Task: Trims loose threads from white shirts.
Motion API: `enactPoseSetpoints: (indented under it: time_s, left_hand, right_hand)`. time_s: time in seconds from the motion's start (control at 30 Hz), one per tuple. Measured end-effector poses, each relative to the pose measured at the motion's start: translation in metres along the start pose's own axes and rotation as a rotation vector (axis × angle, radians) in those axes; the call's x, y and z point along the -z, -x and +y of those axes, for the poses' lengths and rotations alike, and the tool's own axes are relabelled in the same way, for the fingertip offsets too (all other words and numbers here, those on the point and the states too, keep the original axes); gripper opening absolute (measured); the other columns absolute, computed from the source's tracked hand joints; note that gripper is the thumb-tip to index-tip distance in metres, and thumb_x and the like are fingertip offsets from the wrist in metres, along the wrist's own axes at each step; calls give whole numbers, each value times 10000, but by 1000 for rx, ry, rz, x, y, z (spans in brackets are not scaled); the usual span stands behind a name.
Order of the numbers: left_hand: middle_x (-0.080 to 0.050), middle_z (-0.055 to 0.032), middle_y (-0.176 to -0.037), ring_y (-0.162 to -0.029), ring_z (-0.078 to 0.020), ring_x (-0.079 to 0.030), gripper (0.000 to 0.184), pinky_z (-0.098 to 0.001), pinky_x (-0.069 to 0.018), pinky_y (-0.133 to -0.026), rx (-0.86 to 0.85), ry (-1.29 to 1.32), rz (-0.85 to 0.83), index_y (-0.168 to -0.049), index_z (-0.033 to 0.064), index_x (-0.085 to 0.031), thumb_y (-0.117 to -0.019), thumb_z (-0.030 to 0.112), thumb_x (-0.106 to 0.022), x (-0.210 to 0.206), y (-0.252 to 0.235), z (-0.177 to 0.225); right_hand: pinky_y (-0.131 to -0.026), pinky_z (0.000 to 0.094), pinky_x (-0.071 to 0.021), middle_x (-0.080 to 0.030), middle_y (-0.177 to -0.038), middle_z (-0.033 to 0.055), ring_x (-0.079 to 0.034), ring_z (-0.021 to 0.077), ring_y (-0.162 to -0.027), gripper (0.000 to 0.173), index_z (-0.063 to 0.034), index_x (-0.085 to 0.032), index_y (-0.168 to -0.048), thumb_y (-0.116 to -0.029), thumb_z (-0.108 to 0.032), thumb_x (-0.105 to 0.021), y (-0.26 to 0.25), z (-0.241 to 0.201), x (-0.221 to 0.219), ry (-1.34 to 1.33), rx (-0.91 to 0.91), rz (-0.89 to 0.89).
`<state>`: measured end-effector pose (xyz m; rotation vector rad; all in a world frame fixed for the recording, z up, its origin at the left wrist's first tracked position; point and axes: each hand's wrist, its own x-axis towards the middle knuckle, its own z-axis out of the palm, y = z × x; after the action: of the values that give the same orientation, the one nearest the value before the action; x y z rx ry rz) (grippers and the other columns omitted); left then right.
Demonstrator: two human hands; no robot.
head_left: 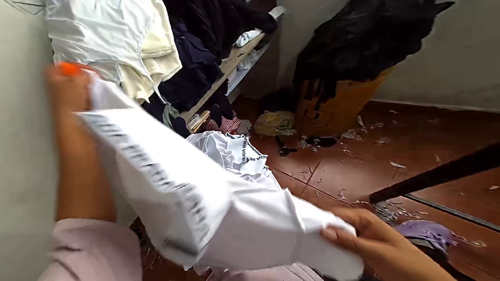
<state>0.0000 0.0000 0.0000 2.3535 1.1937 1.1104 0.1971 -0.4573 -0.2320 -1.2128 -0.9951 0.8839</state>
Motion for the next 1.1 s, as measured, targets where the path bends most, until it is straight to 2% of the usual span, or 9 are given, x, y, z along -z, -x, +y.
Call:
enactPoseSetpoints:
  time_s: [0.1,0.17,0.23,0.47,0.57,0.7,0.9,1.0,1.1]
  left_hand:
    - [-651,-282,-1249,-1083,-354,-666,346,-536,-530,-953,64,-23,-428,-1311,-64,-617,-986,40,-561,-99,19,-47]
    - [-589,-255,-1370,-1073,-355,-671,408,-529,-555,-872,207,27,-607,-1426,-4,-532,-1018,12,-522,-142,25,-86]
    - [-589,-223,-1383,-1022,-305,-685,383,-472,-574,-829,260,42,-606,-1408,-17,-534,-1026,4,-506,-156,30,-112]
    - [-703,-164,-963,-716,-166,-594,206,-347,-498,-647,261,-12,-720,-1168,-57,-665,-994,39,-611,-141,88,-172]
    - [-696,-209,-999,-811,-246,-631,248,-441,-531,-743,253,2,-843,-1178,-75,-678,-952,25,-657,-156,124,-184]
    - [-642,-303,-1182,-1065,-388,-640,535,-536,-509,-974,305,46,-789,-1370,-96,-552,-879,-5,-744,-187,157,-199]
    - [-618,-298,-1233,-1186,-391,-584,340,-523,-469,-1027,252,40,-838,-1168,-96,-678,-832,-140,-649,-176,180,-202]
    - [-647,-270,-1184,-1143,-355,-606,278,-493,-475,-1028,236,60,-820,-1136,-82,-714,-874,-3,-762,-181,194,-210]
    - [-700,-221,-1036,-956,-274,-666,182,-456,-531,-918,309,79,-712,-1056,-97,-709,-951,51,-702,-185,199,-210]
  right_hand:
    - [-607,385,-561,-666,-768,41,-655,154,-667,308,-84,-688,-993,-942,-383,-640,2,94,21,344,-371,371]
    - [-832,655,-507,-654,-1067,296,-655,439,-953,500,72,-585,-1261,-980,-335,-659,24,138,38,547,-567,341]
    - [-980,706,-441,-570,-1288,390,-588,545,-1161,606,132,-472,-1397,-1001,-292,-650,48,154,44,607,-703,271]
    - [-1021,536,-486,-594,-1294,335,-622,406,-1177,522,125,-483,-1385,-1012,-213,-621,70,175,17,393,-830,203]
    - [-995,496,-511,-591,-1305,309,-628,367,-1164,594,108,-436,-1420,-974,-213,-662,63,190,4,313,-773,269]
    - [-959,457,-537,-601,-1320,264,-652,314,-1138,678,67,-364,-1486,-941,-185,-679,48,197,-11,232,-735,344]
    - [-913,422,-555,-655,-1237,215,-680,258,-1068,482,46,-508,-1369,-959,-157,-658,54,208,-13,242,-724,344]
    - [-917,430,-544,-649,-1253,214,-667,262,-1081,512,41,-474,-1410,-967,-138,-658,51,205,-11,198,-747,378]
    - [-948,474,-538,-649,-1274,215,-664,290,-1121,562,26,-441,-1446,-967,-153,-676,52,209,-10,195,-768,367]
